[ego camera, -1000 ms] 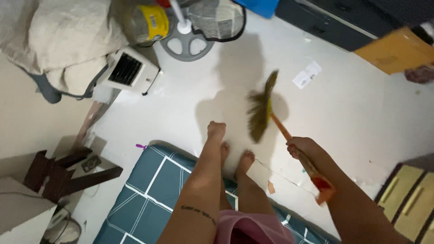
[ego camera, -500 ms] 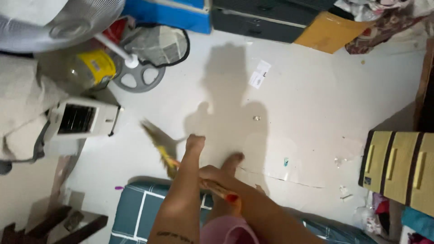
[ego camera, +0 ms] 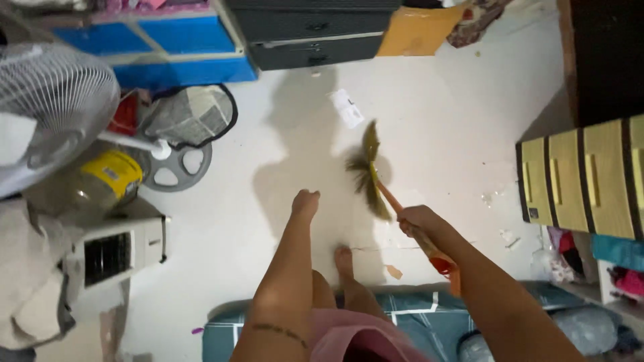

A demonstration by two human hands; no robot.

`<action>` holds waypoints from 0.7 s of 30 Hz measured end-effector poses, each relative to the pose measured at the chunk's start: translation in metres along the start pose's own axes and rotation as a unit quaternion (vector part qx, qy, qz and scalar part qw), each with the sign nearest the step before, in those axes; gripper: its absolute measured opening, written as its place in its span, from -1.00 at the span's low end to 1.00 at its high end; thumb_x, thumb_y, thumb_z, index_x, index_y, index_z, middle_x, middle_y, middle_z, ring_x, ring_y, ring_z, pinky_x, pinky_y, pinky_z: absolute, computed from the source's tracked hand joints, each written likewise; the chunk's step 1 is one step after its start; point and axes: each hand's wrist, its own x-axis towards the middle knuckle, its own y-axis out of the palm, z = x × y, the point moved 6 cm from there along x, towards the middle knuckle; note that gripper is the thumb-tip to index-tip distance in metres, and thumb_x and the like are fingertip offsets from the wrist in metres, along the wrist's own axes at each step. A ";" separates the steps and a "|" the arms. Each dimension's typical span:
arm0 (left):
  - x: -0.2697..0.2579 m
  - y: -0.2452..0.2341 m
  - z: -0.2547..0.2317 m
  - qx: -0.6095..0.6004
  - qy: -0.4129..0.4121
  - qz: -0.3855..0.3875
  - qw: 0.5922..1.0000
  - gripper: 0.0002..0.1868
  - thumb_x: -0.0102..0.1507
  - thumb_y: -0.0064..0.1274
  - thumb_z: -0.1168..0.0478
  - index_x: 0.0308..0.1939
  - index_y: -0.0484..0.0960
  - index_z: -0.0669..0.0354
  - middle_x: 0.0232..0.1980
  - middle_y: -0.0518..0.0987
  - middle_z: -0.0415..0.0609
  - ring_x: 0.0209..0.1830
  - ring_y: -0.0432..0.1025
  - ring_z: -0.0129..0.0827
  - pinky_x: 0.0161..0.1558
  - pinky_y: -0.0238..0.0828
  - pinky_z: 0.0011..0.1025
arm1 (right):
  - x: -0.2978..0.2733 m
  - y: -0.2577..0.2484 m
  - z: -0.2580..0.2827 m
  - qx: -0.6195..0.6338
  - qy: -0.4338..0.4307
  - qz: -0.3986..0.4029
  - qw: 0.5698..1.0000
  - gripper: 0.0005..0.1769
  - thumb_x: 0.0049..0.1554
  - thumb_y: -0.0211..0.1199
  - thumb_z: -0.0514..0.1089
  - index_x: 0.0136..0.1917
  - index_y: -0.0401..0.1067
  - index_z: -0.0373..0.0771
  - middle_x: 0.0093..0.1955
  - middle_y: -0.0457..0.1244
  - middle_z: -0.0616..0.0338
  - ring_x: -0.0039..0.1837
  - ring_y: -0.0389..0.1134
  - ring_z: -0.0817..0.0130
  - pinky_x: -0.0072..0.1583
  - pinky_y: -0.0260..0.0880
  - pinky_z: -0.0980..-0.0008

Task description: The person cleans a cluttered bedroom by first wiping a fan base with a cloth, then sweeping the floor with a broom to gather debris. Finally, the person unfolds and places a dark grey mat on the floor near the bed.

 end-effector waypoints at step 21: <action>0.140 -0.217 0.015 0.117 -0.012 0.002 0.993 -0.42 0.25 0.03 -0.13 -0.04 0.65 0.41 0.03 0.61 0.40 0.09 0.48 0.24 0.14 0.39 -0.01 | 0.079 0.214 0.111 -0.113 -0.358 0.153 0.914 -0.66 0.18 0.21 -0.20 0.23 0.45 -0.28 -0.20 0.32 0.26 -0.20 0.25 0.53 -0.17 0.32 0.49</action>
